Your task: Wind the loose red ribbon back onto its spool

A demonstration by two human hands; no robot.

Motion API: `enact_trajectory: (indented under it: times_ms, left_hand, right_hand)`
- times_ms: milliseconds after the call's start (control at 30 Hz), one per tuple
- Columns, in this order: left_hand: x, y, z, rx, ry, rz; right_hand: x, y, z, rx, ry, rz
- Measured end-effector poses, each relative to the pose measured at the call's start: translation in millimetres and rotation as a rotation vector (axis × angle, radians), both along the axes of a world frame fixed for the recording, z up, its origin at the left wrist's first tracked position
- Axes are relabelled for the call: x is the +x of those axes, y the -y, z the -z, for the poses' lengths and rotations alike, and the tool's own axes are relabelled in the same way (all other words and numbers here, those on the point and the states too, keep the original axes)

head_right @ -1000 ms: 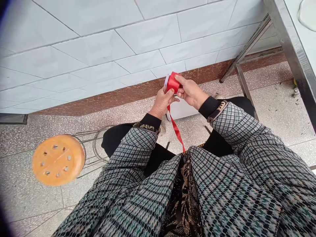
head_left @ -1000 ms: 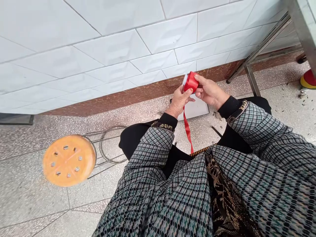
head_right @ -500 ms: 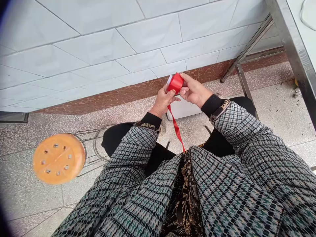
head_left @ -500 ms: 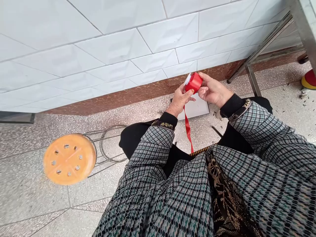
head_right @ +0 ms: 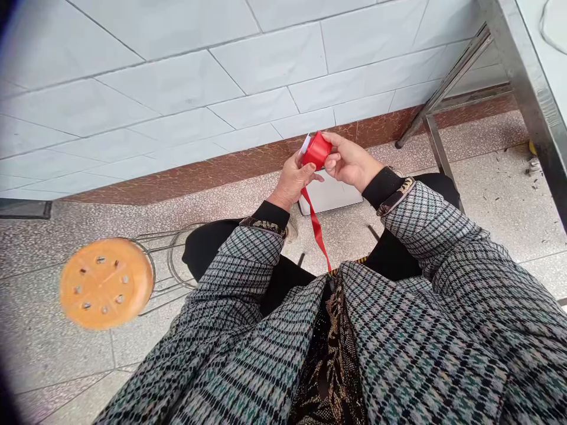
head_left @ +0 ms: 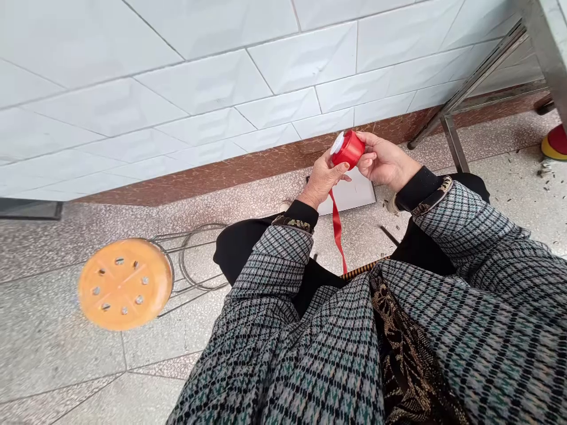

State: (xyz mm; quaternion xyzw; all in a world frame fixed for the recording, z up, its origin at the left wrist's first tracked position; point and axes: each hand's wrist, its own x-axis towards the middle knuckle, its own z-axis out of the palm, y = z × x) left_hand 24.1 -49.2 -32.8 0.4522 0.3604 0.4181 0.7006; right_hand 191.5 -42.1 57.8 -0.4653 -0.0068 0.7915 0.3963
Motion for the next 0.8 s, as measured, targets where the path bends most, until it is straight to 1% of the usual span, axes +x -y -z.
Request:
enact_trajectory:
  times_ms: [133,267,367,467,567,633,800]
  left_hand:
    - [1.3,2.8,-1.0,-0.041,0.031,-0.016]
    - [5.9,6.7,-4.0,-0.113,0.053,-0.072]
    - [9.3,7.0,-10.0,-0.143,0.04,-0.105]
    - [9.8,4.9,-18.7,-0.163,0.005,-0.099]
    - [7.7,2.5,-24.5,-0.164,-0.012,-0.077]
    - [6.8,1.6,-24.4,-0.155,-0.026,-0.084]
    - [11.8,1.6,-16.5,-0.189,-0.092,-0.203]
  right_hand:
    - [-1.6,2.6,0.8,0.034,0.047,-0.024]
    - [-12.1,12.1,0.3,0.186,0.15,-0.005]
    - [-20.3,16.1,0.3,0.306,0.286,-0.021]
    - [-24.6,12.9,0.4,0.359,0.416,0.027]
    - [-25.8,6.6,1.4,0.341,0.415,0.106]
    - [-26.9,3.4,3.5,0.297,0.384,0.151]
    - [-30.6,-2.0,10.5,0.202,0.317,0.193]
